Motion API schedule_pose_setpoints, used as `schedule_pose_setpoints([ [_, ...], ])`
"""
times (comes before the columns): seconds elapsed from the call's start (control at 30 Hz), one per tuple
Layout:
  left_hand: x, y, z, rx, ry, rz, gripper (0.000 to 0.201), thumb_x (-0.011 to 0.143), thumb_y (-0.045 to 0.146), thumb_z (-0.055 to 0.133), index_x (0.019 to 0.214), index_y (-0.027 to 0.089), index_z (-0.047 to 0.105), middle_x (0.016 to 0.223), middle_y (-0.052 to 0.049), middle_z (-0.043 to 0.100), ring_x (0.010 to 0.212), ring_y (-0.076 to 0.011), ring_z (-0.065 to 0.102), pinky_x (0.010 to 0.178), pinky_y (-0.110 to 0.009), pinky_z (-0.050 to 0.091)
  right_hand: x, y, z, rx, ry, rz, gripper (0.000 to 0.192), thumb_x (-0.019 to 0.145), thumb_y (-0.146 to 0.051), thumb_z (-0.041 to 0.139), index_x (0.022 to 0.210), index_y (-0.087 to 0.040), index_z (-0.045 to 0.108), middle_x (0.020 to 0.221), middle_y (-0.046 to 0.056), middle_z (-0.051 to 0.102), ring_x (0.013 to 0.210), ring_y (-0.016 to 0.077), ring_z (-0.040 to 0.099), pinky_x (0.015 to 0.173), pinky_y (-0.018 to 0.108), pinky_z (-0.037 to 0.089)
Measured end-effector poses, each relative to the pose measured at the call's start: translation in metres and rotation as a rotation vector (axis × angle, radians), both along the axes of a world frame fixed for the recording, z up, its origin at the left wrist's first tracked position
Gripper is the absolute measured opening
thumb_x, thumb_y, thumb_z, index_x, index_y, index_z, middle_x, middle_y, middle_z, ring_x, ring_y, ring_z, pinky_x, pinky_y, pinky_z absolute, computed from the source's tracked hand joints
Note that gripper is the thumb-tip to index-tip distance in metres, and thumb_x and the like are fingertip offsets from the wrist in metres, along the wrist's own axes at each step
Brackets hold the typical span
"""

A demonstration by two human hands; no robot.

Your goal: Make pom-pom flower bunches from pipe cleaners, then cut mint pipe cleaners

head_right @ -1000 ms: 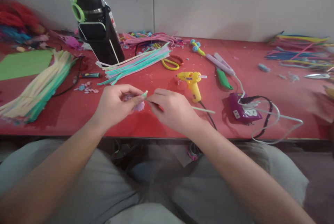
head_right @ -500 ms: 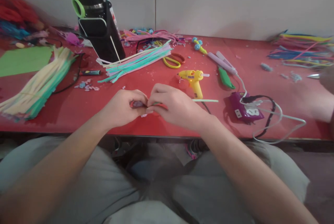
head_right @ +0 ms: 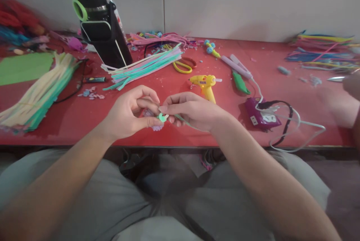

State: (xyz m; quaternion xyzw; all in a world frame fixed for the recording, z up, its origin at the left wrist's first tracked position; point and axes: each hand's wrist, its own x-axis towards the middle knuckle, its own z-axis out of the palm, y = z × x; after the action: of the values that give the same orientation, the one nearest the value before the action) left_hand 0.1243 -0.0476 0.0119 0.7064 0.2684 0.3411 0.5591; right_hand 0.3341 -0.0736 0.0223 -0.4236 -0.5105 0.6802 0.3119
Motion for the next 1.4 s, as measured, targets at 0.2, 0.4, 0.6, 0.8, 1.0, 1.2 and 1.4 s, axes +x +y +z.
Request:
schedule_pose_setpoints([
  [0.2,-0.002,0.001,0.000,0.050,-0.071,0.089,0.043,0.068,0.028,0.090,0.097,0.019,0.059,0.074,-0.001,0.074,0.068,-0.0184,0.072,0.061,-0.030,0.054,-0.013,-0.006,-0.007,0.266,-0.075,-0.187,0.033,0.082,-0.045,0.080,0.085,-0.018,0.061,0.065,-0.002,0.062,0.051,0.0077,0.049,0.047,0.022,0.034],
  [0.4,-0.002,0.007,-0.001,0.129,-0.010,0.331,0.039,0.073,0.032,0.086,0.100,0.018,0.063,0.079,-0.002,0.075,0.056,-0.0122,0.066,0.052,-0.025,0.050,-0.023,-0.012,-0.011,0.725,-0.459,-0.229,0.025,0.098,-0.035,0.058,0.082,-0.017,0.065,0.070,0.000,0.062,0.062,0.0112,0.049,0.058,0.026,0.038],
  [0.6,-0.005,0.008,-0.004,0.316,0.174,0.411,0.028,0.077,0.028,0.082,0.099,0.019,0.067,0.087,-0.004,0.076,0.078,-0.0174,0.072,0.065,-0.026,0.054,-0.022,-0.018,-0.014,0.970,-0.775,-0.207,0.019,0.097,-0.021,0.052,0.090,-0.017,0.069,0.080,0.005,0.066,0.068,0.0149,0.054,0.064,0.028,0.038],
  [0.8,-0.006,0.004,-0.008,0.504,0.406,0.391,0.025,0.082,0.015,0.072,0.104,0.022,0.064,0.092,-0.004,0.075,0.087,-0.0204,0.072,0.076,-0.031,0.054,-0.018,-0.020,-0.019,1.019,-0.927,-0.082,0.024,0.096,-0.018,0.049,0.086,-0.019,0.070,0.078,0.007,0.067,0.072,0.0187,0.057,0.063,0.029,0.037],
  [1.0,-0.004,0.000,-0.012,0.666,0.596,0.228,0.041,0.083,0.002,0.060,0.119,0.021,0.057,0.103,-0.008,0.070,0.099,-0.0233,0.069,0.083,-0.035,0.053,-0.015,-0.018,-0.013,1.044,-0.984,0.095,0.022,0.093,-0.014,0.053,0.081,-0.018,0.071,0.081,0.008,0.069,0.077,0.0196,0.061,0.065,0.029,0.039],
  [1.2,-0.001,-0.003,-0.011,0.450,0.437,0.069,0.052,0.083,0.015,0.072,0.129,0.024,0.048,0.089,-0.001,0.072,0.086,-0.0187,0.071,0.071,-0.028,0.051,-0.006,-0.005,-0.004,0.943,-0.633,0.020,0.013,0.093,-0.019,0.061,0.086,-0.019,0.072,0.088,0.004,0.071,0.078,0.0163,0.062,0.070,0.029,0.044],
  [1.4,0.000,-0.004,-0.009,0.233,0.152,0.130,0.061,0.075,0.021,0.082,0.127,0.024,0.050,0.076,0.002,0.072,0.077,-0.0171,0.070,0.065,-0.028,0.051,-0.002,0.002,-0.006,0.656,-0.379,-0.111,0.029,0.085,-0.047,0.075,0.083,-0.019,0.068,0.074,0.001,0.067,0.065,0.0137,0.056,0.059,0.027,0.042],
])
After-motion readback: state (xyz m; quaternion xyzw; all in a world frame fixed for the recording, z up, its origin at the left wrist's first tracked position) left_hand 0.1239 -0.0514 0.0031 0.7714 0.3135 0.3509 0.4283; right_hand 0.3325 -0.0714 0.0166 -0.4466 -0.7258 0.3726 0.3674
